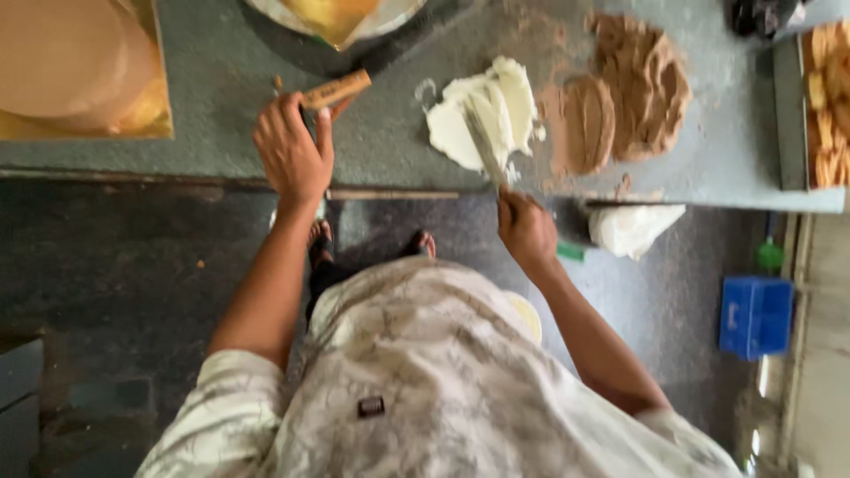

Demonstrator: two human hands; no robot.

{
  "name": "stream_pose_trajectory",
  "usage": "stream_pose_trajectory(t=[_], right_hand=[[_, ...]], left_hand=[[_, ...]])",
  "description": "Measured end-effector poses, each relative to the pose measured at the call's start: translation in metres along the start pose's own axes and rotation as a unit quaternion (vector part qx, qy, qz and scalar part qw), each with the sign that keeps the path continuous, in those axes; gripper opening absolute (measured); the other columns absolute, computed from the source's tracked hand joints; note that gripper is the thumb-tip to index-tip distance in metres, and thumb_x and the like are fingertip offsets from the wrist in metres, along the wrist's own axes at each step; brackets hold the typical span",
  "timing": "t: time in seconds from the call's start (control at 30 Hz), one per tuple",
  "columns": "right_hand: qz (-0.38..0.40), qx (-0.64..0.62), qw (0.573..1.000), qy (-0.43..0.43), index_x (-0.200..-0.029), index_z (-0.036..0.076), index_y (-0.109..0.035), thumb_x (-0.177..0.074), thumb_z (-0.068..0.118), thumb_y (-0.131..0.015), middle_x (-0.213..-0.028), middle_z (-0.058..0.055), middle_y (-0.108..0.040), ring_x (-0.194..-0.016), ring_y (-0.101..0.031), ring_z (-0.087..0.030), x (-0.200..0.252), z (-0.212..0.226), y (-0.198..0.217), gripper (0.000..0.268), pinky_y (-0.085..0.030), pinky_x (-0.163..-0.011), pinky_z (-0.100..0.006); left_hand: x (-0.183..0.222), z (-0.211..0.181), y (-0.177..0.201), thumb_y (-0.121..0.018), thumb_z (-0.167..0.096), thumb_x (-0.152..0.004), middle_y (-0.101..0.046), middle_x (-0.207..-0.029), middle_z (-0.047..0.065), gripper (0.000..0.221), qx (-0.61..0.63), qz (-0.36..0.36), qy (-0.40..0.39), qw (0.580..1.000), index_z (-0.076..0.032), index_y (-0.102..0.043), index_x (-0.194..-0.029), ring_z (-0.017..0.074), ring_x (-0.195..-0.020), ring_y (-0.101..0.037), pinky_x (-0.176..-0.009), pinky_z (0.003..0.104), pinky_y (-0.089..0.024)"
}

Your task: The person constructs a piping cone from paper and fills it with frosting using a spatula.

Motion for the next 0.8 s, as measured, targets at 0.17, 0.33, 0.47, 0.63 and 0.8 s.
stream_pose_trajectory(t=[0.17, 0.33, 0.47, 0.63, 0.8], right_hand=[[0.042, -0.179, 0.983, -0.026, -0.108, -0.003, -0.074, -0.105, 0.018, -0.068, -0.084, -0.015, -0.071, -0.067, -0.06, -0.017, -0.03, -0.038, 0.05, 0.023, -0.047, -0.059, -0.037], [0.042, -0.426, 0.85, -0.307, -0.096, 0.007, -0.071, -0.104, 0.025, -0.071, -0.062, -0.002, -0.05, -0.044, -0.039, -0.013, -0.03, -0.057, -0.006, 0.02, -0.029, -0.038, -0.03], [-0.115, -0.018, 0.987, 0.114, -0.106, 0.003, -0.076, -0.107, 0.03, -0.067, -0.083, -0.009, -0.07, -0.074, -0.067, -0.019, -0.011, -0.053, -0.01, 0.029, -0.054, -0.062, -0.032], [0.037, -0.126, 0.964, -0.232, -0.11, 0.008, -0.076, -0.105, 0.034, -0.068, -0.068, -0.026, -0.062, -0.06, -0.06, -0.045, -0.042, -0.019, 0.008, 0.028, -0.045, -0.055, -0.051], [-0.059, 0.1, 0.992, 0.053, -0.102, 0.006, -0.078, -0.098, 0.021, -0.066, -0.068, -0.025, -0.061, -0.053, -0.059, -0.044, -0.009, 0.011, 0.02, 0.02, -0.045, -0.046, -0.052]], left_hand=[[0.003, -0.003, 0.005, -0.056, -0.041, -0.112, -0.059, -0.125, 0.019, 0.043, 0.017, 0.039, 0.047, 0.998, -0.004, -0.055, -0.134, 0.0382, -0.119, -0.054, -0.101, 0.053, -0.042], [0.004, -0.001, 0.0, -0.054, -0.039, -0.115, -0.058, -0.129, 0.018, 0.038, -0.002, 0.011, 0.007, 1.0, -0.005, -0.054, -0.133, 0.0373, -0.125, -0.054, -0.104, 0.053, -0.041], [0.007, -0.007, 0.004, -0.055, -0.041, -0.111, -0.058, -0.125, 0.017, 0.04, -0.01, 0.002, 0.002, 1.0, -0.006, -0.055, -0.13, 0.0378, -0.121, -0.054, -0.101, 0.053, -0.041], [-0.005, 0.001, 0.0, -0.054, -0.039, -0.115, -0.058, -0.128, 0.017, 0.038, 0.001, 0.014, 0.005, 1.0, -0.005, -0.053, -0.133, 0.0365, -0.123, -0.054, -0.103, 0.053, -0.043], [0.003, -0.006, 0.006, -0.053, -0.04, -0.112, -0.058, -0.124, 0.018, 0.041, -0.019, 0.009, -0.001, 1.0, -0.004, -0.054, -0.132, 0.0371, -0.119, -0.055, -0.099, 0.053, -0.043]])
Point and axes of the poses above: each hand's wrist, its own x-axis away from the middle knuckle, its own y-axis out of the back of the hand, z = x × y, the point moved 1 cm from there along -x, towards the middle knuckle
